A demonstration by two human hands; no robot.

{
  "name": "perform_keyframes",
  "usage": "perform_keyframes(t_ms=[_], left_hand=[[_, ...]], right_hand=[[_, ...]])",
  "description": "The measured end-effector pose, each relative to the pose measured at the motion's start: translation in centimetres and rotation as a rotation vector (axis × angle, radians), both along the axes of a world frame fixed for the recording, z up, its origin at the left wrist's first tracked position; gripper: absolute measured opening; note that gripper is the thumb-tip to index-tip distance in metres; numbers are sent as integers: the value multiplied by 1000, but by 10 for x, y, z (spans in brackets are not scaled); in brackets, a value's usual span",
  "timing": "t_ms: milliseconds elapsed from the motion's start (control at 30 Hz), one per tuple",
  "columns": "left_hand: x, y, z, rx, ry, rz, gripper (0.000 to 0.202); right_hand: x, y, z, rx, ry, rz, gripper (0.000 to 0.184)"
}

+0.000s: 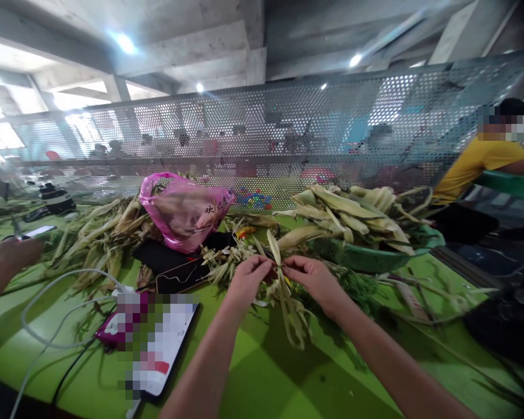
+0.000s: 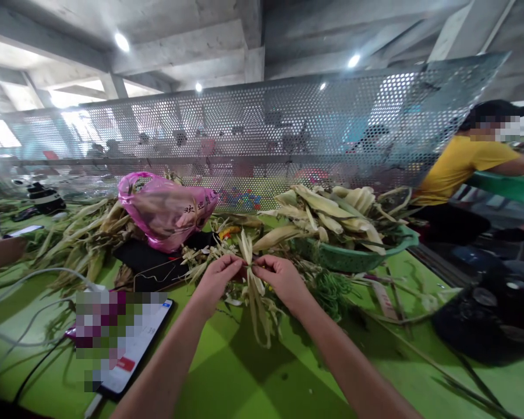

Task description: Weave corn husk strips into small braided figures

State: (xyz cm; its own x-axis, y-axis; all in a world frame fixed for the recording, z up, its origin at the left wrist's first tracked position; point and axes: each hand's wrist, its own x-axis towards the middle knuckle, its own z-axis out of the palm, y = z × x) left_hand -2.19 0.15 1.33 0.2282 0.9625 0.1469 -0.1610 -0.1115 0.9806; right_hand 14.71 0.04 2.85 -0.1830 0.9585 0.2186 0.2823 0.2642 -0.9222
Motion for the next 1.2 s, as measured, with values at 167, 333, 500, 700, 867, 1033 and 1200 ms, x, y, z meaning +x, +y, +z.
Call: perform_keyframes(t_ms=[167,333,500,700,867,1033,1200], left_hand=[[-1,-5,6,-130,-221,-44,23],[6,-3,-1,-161,-227,-78,39],[9,-1,-5,-202,-220,-70,46],[6,1,-2,-84,-180,39,33],[6,1,-4,-28,-78,78,22],[7,-4,2,-45,-46,38,17],[7,-6,6,-40,9,18,29]], right_hand=[[-1,-2,1,-30,75,-20,20],[0,-2,-2,1,73,-42,20],[1,-3,-1,44,2,-48,20],[0,-11,9,86,-116,-24,28],[0,-10,5,154,-260,-40,25],[4,-6,4,170,-242,-18,23],[3,-11,9,164,-276,7,24]])
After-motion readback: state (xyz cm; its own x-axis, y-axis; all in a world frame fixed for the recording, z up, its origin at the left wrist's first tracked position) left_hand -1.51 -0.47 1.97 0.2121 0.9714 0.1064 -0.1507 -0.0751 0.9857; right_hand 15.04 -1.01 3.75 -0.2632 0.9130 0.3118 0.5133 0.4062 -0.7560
